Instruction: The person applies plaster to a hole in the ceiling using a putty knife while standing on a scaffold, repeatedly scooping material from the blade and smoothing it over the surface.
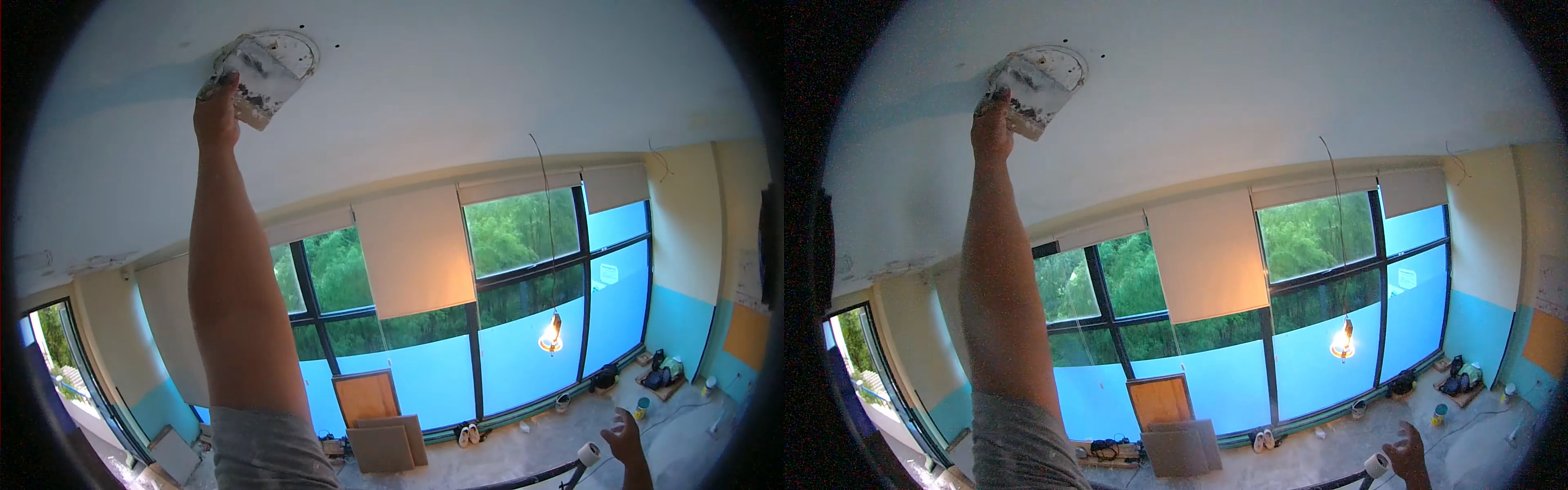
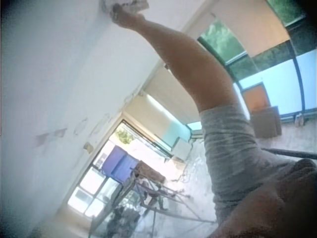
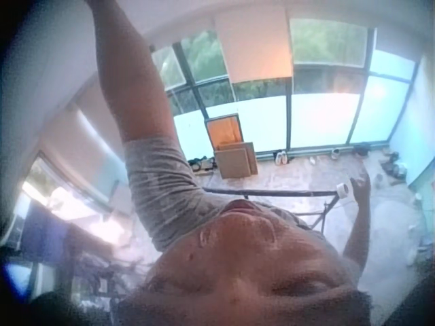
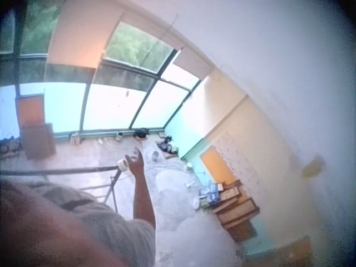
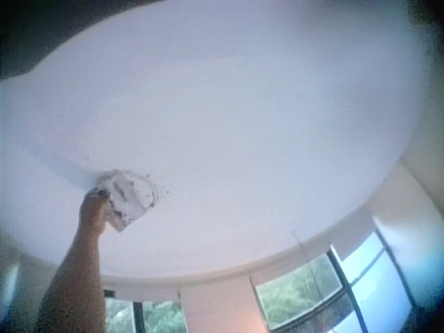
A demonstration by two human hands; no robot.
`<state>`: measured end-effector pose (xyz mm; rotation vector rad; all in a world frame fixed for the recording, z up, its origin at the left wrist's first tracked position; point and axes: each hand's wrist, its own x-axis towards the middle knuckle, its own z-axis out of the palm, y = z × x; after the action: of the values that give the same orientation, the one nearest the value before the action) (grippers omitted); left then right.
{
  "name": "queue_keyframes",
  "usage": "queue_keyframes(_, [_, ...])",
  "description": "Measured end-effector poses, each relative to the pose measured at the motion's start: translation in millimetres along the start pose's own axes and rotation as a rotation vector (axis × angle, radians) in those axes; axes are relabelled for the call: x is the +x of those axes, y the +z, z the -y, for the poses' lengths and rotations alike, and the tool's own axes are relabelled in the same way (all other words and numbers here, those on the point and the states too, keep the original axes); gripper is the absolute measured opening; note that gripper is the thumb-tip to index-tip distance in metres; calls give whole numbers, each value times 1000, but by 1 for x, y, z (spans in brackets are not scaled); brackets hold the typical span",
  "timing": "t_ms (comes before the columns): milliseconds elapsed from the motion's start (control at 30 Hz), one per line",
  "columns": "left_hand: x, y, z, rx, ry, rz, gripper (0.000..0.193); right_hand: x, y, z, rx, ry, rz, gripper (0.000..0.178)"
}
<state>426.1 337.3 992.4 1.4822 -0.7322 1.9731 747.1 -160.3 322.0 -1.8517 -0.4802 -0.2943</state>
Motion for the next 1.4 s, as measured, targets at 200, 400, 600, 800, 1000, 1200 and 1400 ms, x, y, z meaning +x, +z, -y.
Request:
queue_keyframes(200, [4, -2, -3, 135, 159, 10, 55, -17, -14, -32, -84, 34, -77, 65])
queue_keyframes(400, [23, -7, -3, 57, -91, -62, 55, -12, -11, -36, -68, 104, -72, 67])
queue_keyframes(600, [10, 7, -9, 233, 148, -48, 51, -2, 7, -45, -86, 28, -49, 66])
queue_keyframes(800, [25, 0, -4, 284, 207, -183, 42, 3, 7, -29, -100, 32, -17, 63])
queue_keyframes(1000, [20, 6, -5, -27, -173, -5, 49, -8, -16, -42, -114, -33, -55, 63])
queue_keyframes(1200, [6, 22, -21, 572, 88, -215, 51, -19, -33, -27, -77, 161, -46, 66])
queue_keyframes(1400, [33, -10, -16, 502, 120, -55, 49, -14, -35, -33, -99, 36, -49, 67])
